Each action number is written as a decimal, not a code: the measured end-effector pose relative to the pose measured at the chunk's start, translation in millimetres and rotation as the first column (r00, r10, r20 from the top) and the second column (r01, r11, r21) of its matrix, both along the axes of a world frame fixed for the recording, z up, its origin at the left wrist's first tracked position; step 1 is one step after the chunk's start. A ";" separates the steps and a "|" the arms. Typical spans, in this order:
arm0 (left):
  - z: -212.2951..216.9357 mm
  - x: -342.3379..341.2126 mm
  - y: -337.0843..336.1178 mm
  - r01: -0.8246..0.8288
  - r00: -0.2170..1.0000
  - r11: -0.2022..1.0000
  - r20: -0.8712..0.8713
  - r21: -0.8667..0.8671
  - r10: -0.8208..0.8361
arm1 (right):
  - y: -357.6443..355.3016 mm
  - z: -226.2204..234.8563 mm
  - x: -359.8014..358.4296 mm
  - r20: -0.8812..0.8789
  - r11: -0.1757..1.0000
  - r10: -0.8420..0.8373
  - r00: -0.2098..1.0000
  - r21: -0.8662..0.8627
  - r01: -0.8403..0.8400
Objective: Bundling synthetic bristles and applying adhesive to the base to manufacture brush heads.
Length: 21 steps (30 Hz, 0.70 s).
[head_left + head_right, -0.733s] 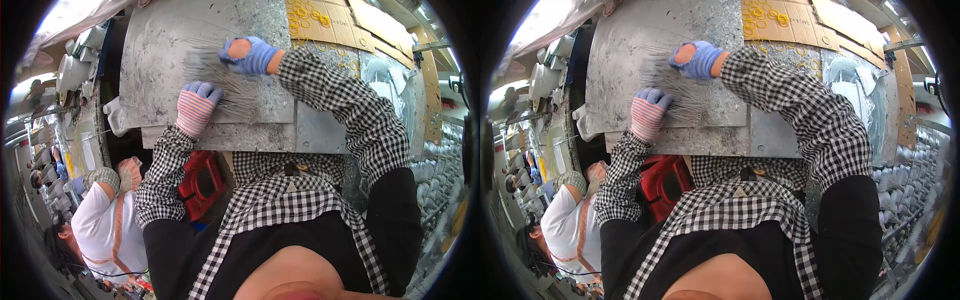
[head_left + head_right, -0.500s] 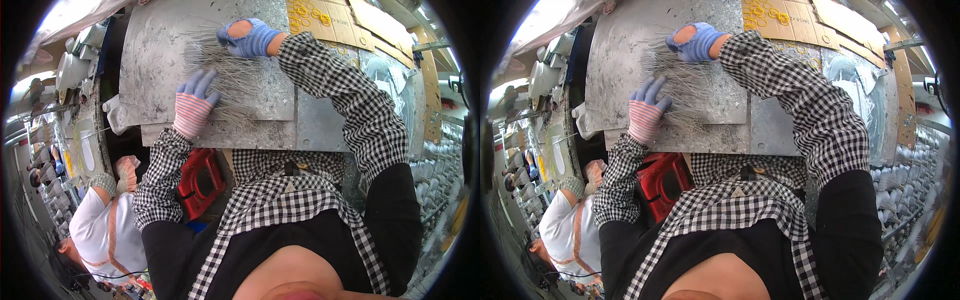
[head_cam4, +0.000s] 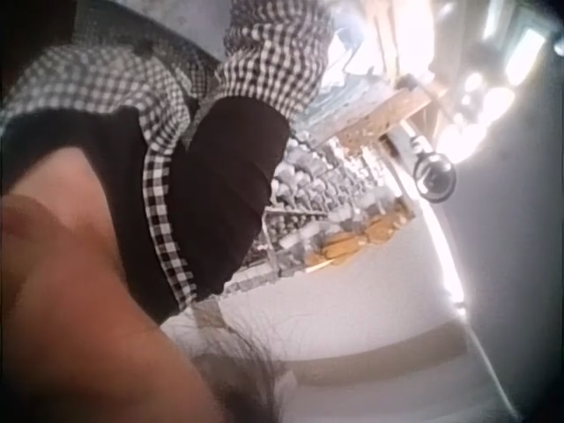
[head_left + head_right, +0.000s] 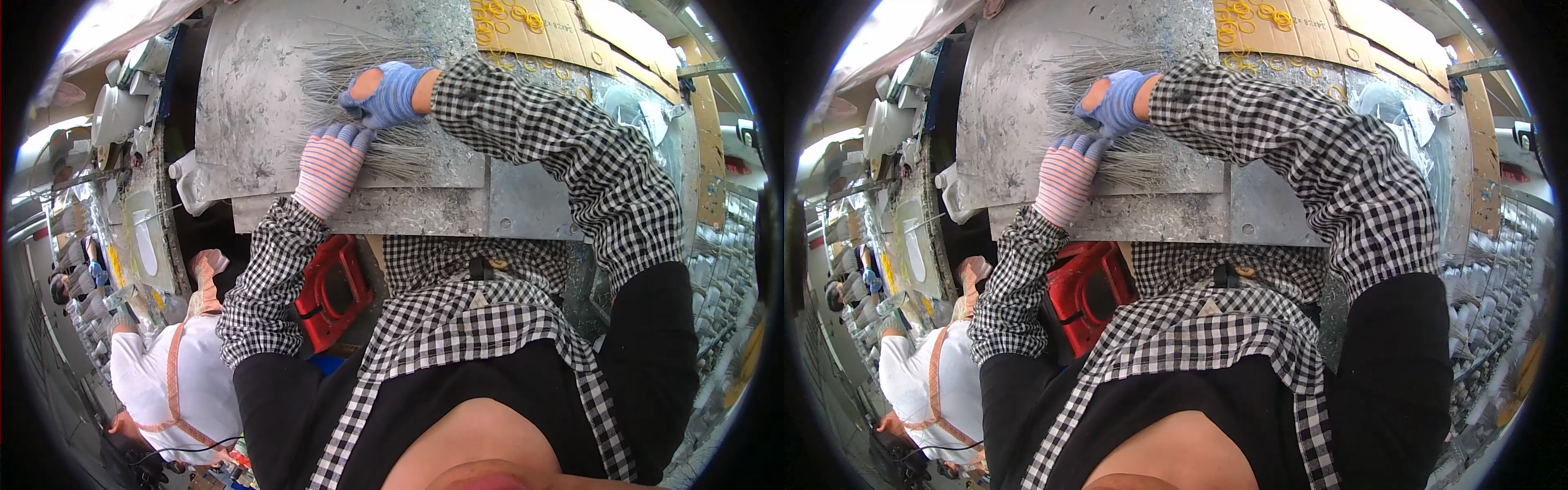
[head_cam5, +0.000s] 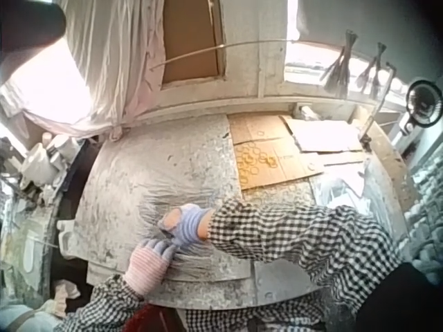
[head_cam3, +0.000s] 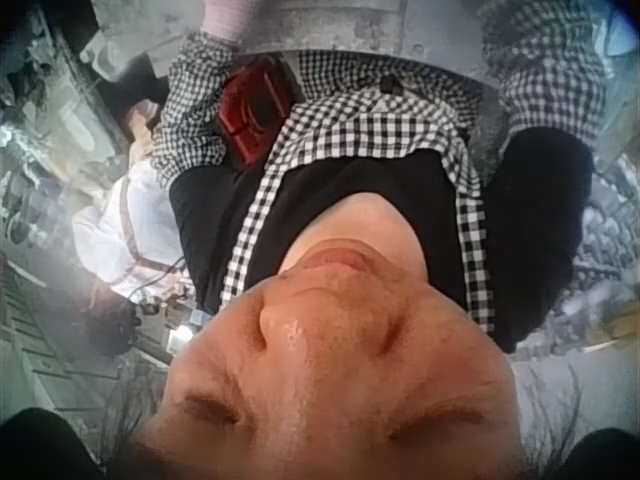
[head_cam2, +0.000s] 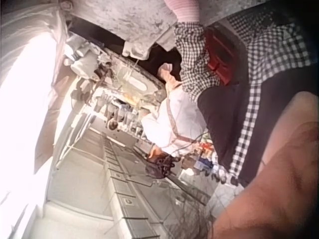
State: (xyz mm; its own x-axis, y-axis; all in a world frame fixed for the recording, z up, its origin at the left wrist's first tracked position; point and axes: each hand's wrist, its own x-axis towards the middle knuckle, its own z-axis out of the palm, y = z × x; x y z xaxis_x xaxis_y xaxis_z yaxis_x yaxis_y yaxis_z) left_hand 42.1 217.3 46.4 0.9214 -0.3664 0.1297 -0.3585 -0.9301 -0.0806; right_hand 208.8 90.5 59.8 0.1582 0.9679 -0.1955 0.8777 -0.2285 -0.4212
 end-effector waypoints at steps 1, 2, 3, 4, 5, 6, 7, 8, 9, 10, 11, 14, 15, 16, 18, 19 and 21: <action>3.9 -2.9 -2.2 0.029 1.000 0.999 -0.010 0.017 -0.029 | 1.0 -3.5 -0.2 0.128 0.999 -0.017 0.992 0.034 0.013; 6.9 -6.7 -3.8 0.030 0.999 0.999 -0.013 0.019 -0.030 | 2.3 -6.0 1.3 0.253 0.997 -0.038 0.967 0.070 0.021; 9.9 -11.1 -5.2 0.025 0.997 1.000 -0.073 0.019 -0.023 | 5.8 -5.2 11.0 0.305 0.999 -0.044 0.951 0.037 0.034; 12.9 -14.4 -6.0 0.023 0.991 1.000 -0.130 0.017 -0.021 | 7.7 -7.7 24.0 0.306 0.999 -0.048 0.951 0.038 0.038; 7.7 -20.4 -4.6 0.028 0.995 1.000 -0.099 -0.001 -0.028 | 9.6 -9.3 35.8 0.347 0.994 -0.092 0.933 0.079 0.069; 4.9 -24.4 -2.8 0.026 0.995 1.000 -0.100 0.003 -0.026 | 9.8 -12.7 43.4 0.385 0.988 -0.138 0.912 0.122 0.098; 4.4 -29.0 -3.1 0.028 0.995 1.000 -0.097 -0.004 -0.028 | 6.0 -10.3 45.1 0.394 0.977 -0.163 0.905 0.191 0.093; 3.5 -32.6 -3.0 0.030 0.995 1.000 -0.093 -0.011 -0.030 | 4.8 -8.4 44.5 0.393 0.977 -0.161 0.906 0.194 0.090; 0.8 -35.6 -0.2 0.004 0.995 0.998 -0.102 -0.060 -0.011 | 4.3 -6.3 43.2 0.421 0.977 -0.155 0.894 0.202 0.075; 3.9 -34.1 -4.5 -0.002 0.995 0.998 -0.102 -0.056 -0.003 | 4.7 -1.3 42.1 0.450 0.976 -0.148 0.881 0.210 0.056; 7.3 -28.3 -12.7 -0.103 0.994 0.991 0.013 -0.091 0.104 | 2.7 11.7 27.9 0.439 0.971 -0.187 0.879 0.219 0.097; 36.9 -14.3 -23.3 -0.231 0.971 0.973 0.065 -0.020 0.232 | 15.2 4.3 14.6 0.301 0.899 -0.068 0.951 0.433 -0.073; 43.1 -11.3 -24.5 -0.259 0.966 0.961 0.011 0.092 0.260 | 18.8 4.7 6.6 0.162 0.914 -0.037 0.986 0.405 -0.032; 43.0 -5.2 -20.5 -0.257 0.966 0.962 0.014 0.095 0.257 | 25.7 2.6 3.8 0.164 0.912 -0.040 0.986 0.409 -0.031; 43.1 5.4 -4.7 -0.417 0.846 0.909 -0.373 -0.017 0.381 | 43.4 -5.9 -8.4 -0.057 0.923 -0.062 0.996 0.376 0.078; 57.8 17.5 -11.6 -0.499 0.712 0.865 -0.543 0.055 0.445 | 40.7 0.8 -6.5 -0.116 0.958 -0.089 0.989 0.262 0.117; 35.2 6.1 -12.6 -0.445 0.826 0.895 -0.372 0.030 0.423 | 36.5 4.3 -2.0 -0.104 0.963 -0.126 0.986 0.225 0.147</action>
